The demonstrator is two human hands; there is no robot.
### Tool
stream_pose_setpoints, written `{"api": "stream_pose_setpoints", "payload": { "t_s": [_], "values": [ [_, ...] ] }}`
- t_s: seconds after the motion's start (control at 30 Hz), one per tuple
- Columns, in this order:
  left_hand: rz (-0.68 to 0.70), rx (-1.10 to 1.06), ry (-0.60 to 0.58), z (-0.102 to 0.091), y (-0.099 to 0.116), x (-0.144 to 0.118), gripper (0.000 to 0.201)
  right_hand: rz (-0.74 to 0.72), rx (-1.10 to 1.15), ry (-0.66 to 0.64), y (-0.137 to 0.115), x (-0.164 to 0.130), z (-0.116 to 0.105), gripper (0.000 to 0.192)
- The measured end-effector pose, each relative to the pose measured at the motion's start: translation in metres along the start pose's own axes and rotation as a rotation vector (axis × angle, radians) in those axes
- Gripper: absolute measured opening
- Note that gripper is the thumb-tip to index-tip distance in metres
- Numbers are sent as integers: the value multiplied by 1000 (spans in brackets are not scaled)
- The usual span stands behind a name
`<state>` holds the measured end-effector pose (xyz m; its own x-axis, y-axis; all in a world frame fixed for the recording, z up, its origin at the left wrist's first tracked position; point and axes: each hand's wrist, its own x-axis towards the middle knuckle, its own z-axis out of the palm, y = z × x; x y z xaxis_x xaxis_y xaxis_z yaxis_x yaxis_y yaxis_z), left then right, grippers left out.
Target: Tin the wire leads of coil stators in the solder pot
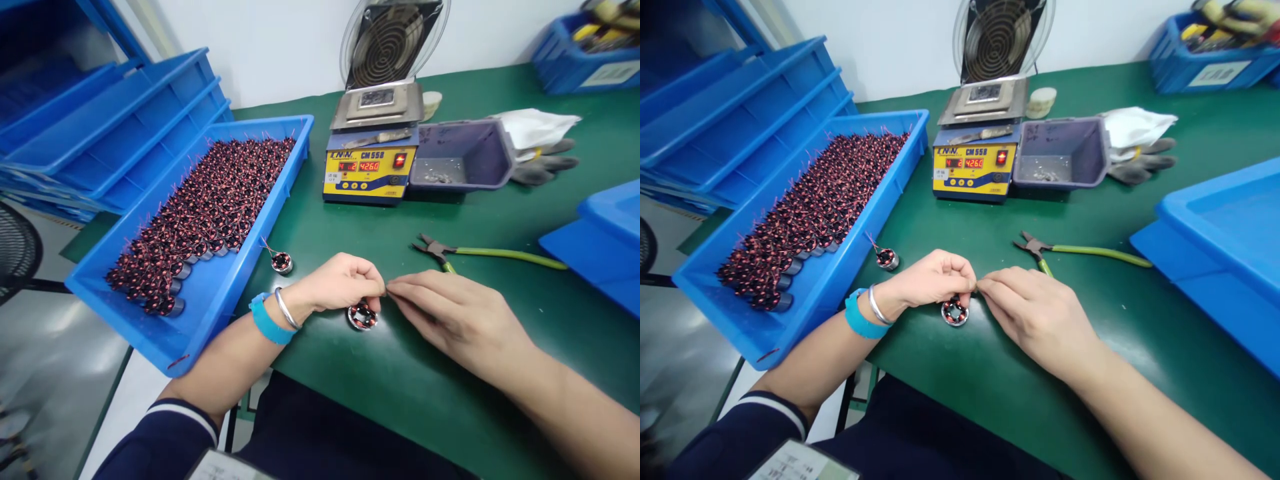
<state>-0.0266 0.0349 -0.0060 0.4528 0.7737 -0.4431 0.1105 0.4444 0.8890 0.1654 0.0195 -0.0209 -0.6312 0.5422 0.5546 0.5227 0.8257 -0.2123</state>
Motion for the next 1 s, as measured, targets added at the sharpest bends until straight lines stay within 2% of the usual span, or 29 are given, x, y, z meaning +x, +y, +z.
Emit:
{"api": "stream_pose_setpoints", "payload": {
  "t_s": [0.13, 0.2, 0.27, 0.4, 0.43, 0.47, 0.53, 0.63, 0.7, 0.77, 0.9, 0.97, 1.0],
  "values": [
    [4, 7, -7, 0, 0, 0, 19, -150, -78, -22, 5, 1, -2, 23],
    [14, 26, -13, 0, -1, 0, 19, -106, -16, -54, 5, 3, -2, 25],
    [43, 72, -31, 0, -1, -1, 18, 94, 167, -133, 3, 5, 0, 28],
    [106, 176, -92, -1, -3, -5, 15, 661, 836, -431, -2, 8, 4, 44],
    [115, 183, -99, -1, -4, -6, 13, 725, 935, -480, -2, 8, 4, 46],
    [122, 184, -101, -2, -4, -6, 13, 726, 956, -480, -2, 8, 5, 46],
    [133, 174, -92, -4, -5, -5, 12, 570, 774, -363, -1, 6, 3, 35],
    [117, 154, -77, -7, -5, -3, 14, 183, 316, -127, 1, 3, 1, 16],
    [104, 143, -71, -8, -5, -3, 15, -15, 96, -52, 2, 2, -1, 13],
    [106, 136, -69, -8, -4, -2, 16, -144, -26, -10, 3, 3, -2, 17],
    [118, 132, -65, -7, -4, -3, 17, -252, -83, -1, 4, 5, -2, 21],
    [116, 140, -59, -6, -4, -3, 17, -199, -24, -26, 3, 5, 1, 20],
    [117, 147, -55, -6, -3, -4, 18, -113, 47, -53, 2, 5, 2, 19]
  ]
}}
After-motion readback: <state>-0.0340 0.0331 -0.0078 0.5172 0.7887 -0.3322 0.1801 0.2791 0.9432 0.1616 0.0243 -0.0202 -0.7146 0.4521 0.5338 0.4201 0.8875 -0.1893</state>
